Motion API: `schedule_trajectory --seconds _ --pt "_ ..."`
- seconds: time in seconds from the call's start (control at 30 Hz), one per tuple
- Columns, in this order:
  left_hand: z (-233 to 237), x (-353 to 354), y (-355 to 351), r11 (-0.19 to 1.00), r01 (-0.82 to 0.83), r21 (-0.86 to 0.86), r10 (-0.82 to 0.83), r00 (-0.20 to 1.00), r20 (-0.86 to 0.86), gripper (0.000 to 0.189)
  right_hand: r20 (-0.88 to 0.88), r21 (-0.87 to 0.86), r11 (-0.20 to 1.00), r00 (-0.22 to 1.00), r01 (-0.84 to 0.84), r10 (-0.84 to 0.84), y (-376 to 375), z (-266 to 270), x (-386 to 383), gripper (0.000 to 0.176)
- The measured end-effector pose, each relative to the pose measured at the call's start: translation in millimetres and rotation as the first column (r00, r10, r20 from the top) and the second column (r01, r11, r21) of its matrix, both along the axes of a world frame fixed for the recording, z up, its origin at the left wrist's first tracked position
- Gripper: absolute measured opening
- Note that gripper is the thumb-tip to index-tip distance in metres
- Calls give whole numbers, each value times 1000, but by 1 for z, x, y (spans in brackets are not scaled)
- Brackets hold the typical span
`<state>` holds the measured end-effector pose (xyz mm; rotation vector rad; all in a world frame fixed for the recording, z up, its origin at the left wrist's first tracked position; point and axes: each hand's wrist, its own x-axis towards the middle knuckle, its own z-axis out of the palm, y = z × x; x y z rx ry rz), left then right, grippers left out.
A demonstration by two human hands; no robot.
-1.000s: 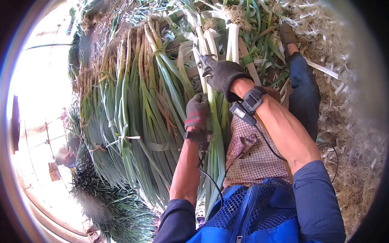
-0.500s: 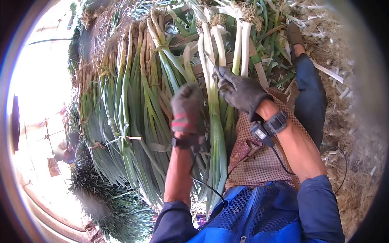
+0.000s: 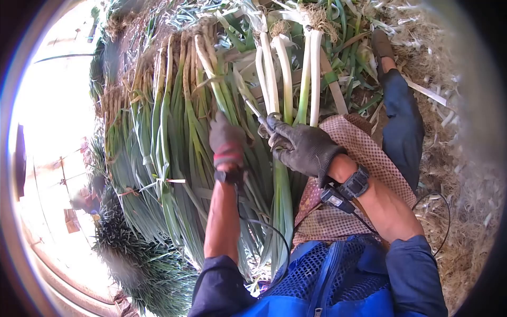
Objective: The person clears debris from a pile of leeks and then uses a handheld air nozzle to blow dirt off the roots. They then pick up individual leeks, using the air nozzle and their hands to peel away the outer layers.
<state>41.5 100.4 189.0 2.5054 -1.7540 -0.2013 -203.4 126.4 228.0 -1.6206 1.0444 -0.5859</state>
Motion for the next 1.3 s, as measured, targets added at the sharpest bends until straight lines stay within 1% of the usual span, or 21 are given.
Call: schedule_trajectory --seconds 0.1,0.13,0.17,0.2,0.23,0.27,0.3,0.33,0.43,0.47,0.57,0.63,0.7,0.73,0.8,0.93,1.0,1.03,1.1,1.2,1.3 --pt "3 -24 57 1000 12 28 -11 999 -39 49 50 60 988 989 -140 137 2 12 -5 64" --pt "3 -29 70 1000 13 13 -12 998 -68 48 313 270 947 946 -175 86 7 -7 0 63" --pt "-5 -19 72 999 -32 -32 25 980 -198 44 520 464 852 853 -242 -41 12 -25 5 63" --pt "-13 -9 73 994 -84 -75 55 943 -328 40 584 689 655 773 -311 -247 8 -23 6 62" --pt "-21 1 74 984 -140 -114 74 890 -450 37 305 487 853 952 -186 33 1 7 4 61" --pt "-18 11 58 973 -212 -89 124 810 -573 34 -122 235 959 974 -160 193 -6 37 1 59" --pt "-14 17 41 958 -279 -64 161 711 -685 31 -41 166 971 982 -173 182 -5 28 3 60" --pt "-7 20 30 969 -240 -63 161 803 -574 30 43 96 979 983 -180 176 -3 12 9 60" --pt "-12 21 12 979 -184 -91 109 843 -527 31 -237 -2 953 926 -302 293 -4 -9 23 64" --pt "-12 20 12 983 -183 19 166 841 -515 33 -272 70 956 917 -284 292 -12 -14 30 61" --pt "-13 12 14 985 -166 47 172 917 -359 40 -367 205 961 895 -188 254 -50 11 55 57" --pt "-1 7 16 982 -175 68 187 923 -337 47 -325 36 992 938 -120 125 -74 3 68 59" --pt "-1 8 16 975 -183 129 218 909 -356 51 -416 3 990 900 -143 131 -103 -1 81 64" --pt "4 6 16 974 -183 133 219 909 -355 51 -352 -10 992 929 -126 114 -115 3 84 66" --pt "11 0 20 973 -179 144 219 910 -351 51 -387 -48 993 918 -106 79 -140 -4 95 65" --pt "-2 5 38 967 -246 68 214 641 -737 40 -403 -147 983 914 -110 42 -163 -15 96 66" --pt "-13 7 44 950 -302 79 231 513 -826 33 -406 -108 982 909 -155 99 -156 -18 87 66" --pt "-13 5 45 951 -297 82 229 506 -832 31 -409 -89 979 903 -181 130 -151 -21 82 66" --pt "-12 0 49 955 -281 90 224 491 -842 28 -400 -155 981 915 -116 45 -130 -21 72 68" --pt "-15 -3 57 952 -288 106 243 497 -833 27 -294 -104 995 956 -3 -28 -106 -35 56 69" --pt "6 -9 57 944 -290 160 290 491 -822 26 -298 -3 999 953 -46 43 -67 -11 27 69"
